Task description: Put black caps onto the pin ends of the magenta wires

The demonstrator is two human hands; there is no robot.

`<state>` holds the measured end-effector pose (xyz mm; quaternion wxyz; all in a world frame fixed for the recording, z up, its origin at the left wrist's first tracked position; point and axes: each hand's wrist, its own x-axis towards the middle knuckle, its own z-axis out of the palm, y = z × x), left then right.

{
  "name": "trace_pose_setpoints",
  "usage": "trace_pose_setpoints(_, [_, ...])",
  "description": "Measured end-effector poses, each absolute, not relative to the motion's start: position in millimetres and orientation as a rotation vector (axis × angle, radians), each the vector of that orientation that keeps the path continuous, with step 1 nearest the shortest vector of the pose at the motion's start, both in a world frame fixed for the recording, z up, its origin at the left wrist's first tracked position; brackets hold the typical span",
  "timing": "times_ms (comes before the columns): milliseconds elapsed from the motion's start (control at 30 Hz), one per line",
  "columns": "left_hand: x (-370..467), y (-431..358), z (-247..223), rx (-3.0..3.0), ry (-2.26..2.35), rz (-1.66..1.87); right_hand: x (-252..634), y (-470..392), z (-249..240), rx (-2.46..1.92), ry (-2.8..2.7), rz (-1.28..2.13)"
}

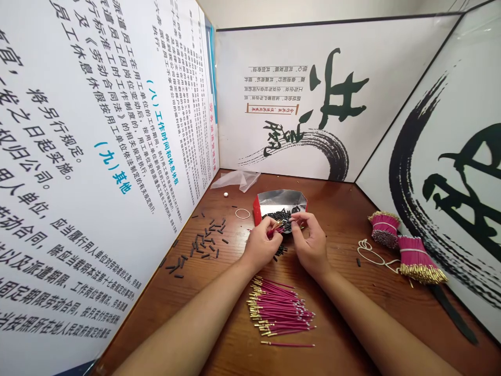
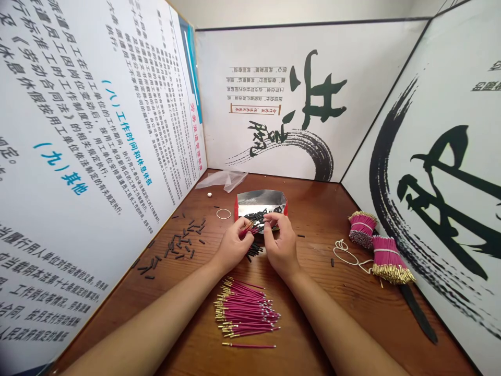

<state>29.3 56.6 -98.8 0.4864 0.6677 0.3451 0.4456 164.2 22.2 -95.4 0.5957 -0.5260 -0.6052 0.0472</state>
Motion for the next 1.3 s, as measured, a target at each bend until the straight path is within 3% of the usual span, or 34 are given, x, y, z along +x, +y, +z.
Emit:
trace_pose_setpoints(1033, [28.9, 58.2, -100.1, 1.533, 0.800, 1.160, 169.7, 25.8, -98.9, -1.348, -1.436, 0.097])
trace_pose_setpoints(1300, [27.8, 59.0, -103.0, 1.547, 0.850, 1.218, 166.8, 24.3, -98.0, -1.604, -1.857, -0.150])
